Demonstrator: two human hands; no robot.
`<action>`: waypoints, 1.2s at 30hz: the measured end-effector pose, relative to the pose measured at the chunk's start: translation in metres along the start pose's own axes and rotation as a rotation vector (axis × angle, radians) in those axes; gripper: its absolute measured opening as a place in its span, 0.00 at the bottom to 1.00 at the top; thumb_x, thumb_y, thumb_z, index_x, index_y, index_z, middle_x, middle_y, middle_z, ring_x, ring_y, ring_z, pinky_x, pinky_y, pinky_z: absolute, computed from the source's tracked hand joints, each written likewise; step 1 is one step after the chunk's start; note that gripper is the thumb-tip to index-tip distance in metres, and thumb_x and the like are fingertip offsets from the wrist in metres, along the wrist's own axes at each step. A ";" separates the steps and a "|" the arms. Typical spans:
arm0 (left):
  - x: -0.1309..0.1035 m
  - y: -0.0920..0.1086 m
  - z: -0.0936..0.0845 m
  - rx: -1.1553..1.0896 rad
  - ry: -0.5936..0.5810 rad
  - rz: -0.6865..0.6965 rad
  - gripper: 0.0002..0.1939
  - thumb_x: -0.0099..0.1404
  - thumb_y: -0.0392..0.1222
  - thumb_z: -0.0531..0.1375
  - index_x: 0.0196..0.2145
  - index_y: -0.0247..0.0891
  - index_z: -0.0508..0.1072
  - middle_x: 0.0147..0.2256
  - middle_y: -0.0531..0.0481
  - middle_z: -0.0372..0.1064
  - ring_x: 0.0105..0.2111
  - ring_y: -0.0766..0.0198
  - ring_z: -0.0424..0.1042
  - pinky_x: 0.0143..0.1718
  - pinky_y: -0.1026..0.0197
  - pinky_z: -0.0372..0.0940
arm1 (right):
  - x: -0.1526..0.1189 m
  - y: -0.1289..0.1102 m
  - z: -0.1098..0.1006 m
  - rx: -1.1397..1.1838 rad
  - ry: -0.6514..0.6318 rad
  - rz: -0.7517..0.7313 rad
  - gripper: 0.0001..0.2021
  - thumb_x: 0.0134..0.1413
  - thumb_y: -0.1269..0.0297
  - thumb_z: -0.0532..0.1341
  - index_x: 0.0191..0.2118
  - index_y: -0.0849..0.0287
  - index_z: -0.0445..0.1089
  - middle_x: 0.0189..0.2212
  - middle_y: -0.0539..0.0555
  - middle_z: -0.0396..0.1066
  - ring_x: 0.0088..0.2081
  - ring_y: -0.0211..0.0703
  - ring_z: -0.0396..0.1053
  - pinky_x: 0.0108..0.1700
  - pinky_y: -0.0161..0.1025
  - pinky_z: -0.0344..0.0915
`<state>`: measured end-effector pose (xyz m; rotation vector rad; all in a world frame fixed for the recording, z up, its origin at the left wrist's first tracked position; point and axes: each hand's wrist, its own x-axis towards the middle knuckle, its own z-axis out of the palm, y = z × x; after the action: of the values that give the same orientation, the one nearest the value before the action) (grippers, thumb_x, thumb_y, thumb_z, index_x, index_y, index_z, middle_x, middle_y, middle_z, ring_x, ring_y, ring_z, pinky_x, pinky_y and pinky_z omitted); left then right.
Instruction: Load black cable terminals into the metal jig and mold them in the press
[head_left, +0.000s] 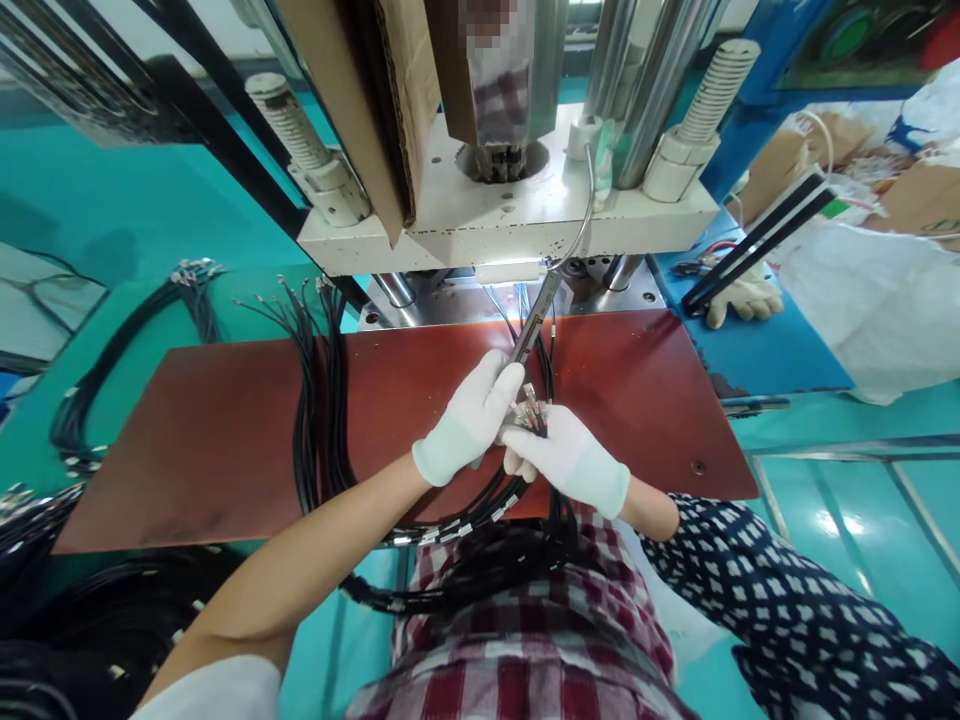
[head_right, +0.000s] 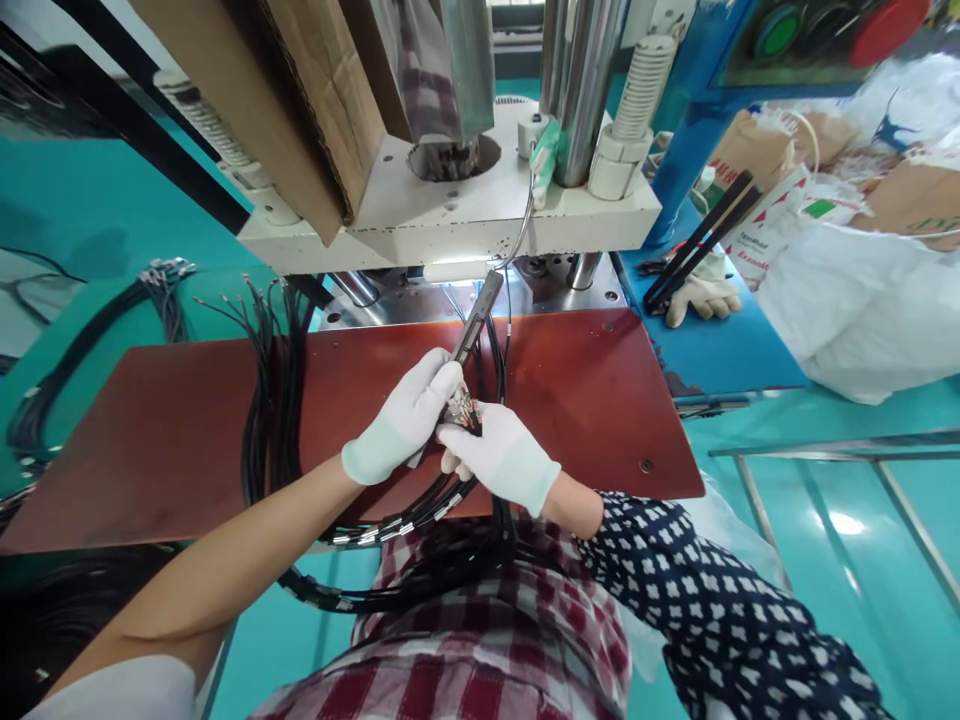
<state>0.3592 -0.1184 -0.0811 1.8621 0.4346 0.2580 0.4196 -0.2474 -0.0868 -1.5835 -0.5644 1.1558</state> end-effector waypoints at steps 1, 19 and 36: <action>0.000 0.000 -0.002 -0.045 -0.042 -0.018 0.17 0.74 0.51 0.49 0.29 0.39 0.58 0.26 0.55 0.57 0.26 0.68 0.58 0.32 0.63 0.59 | -0.003 0.001 -0.002 -0.047 0.015 -0.035 0.09 0.57 0.61 0.60 0.29 0.59 0.66 0.22 0.51 0.71 0.23 0.36 0.65 0.29 0.36 0.64; -0.001 -0.005 -0.014 -0.428 -0.336 -0.015 0.20 0.73 0.56 0.48 0.30 0.38 0.58 0.24 0.56 0.57 0.22 0.71 0.57 0.23 0.66 0.57 | -0.014 0.025 0.001 0.412 0.116 -0.258 0.07 0.58 0.62 0.61 0.35 0.59 0.66 0.25 0.49 0.70 0.23 0.32 0.61 0.30 0.35 0.60; -0.001 -0.006 -0.016 -0.428 -0.373 0.004 0.20 0.73 0.56 0.49 0.30 0.38 0.59 0.25 0.56 0.58 0.21 0.71 0.57 0.22 0.65 0.57 | -0.019 0.005 -0.001 0.183 0.145 -0.042 0.13 0.49 0.58 0.66 0.24 0.62 0.68 0.17 0.48 0.65 0.21 0.32 0.60 0.28 0.34 0.60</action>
<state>0.3509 -0.1038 -0.0818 1.4470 0.1050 -0.0008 0.4112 -0.2647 -0.0841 -1.4775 -0.3834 1.0217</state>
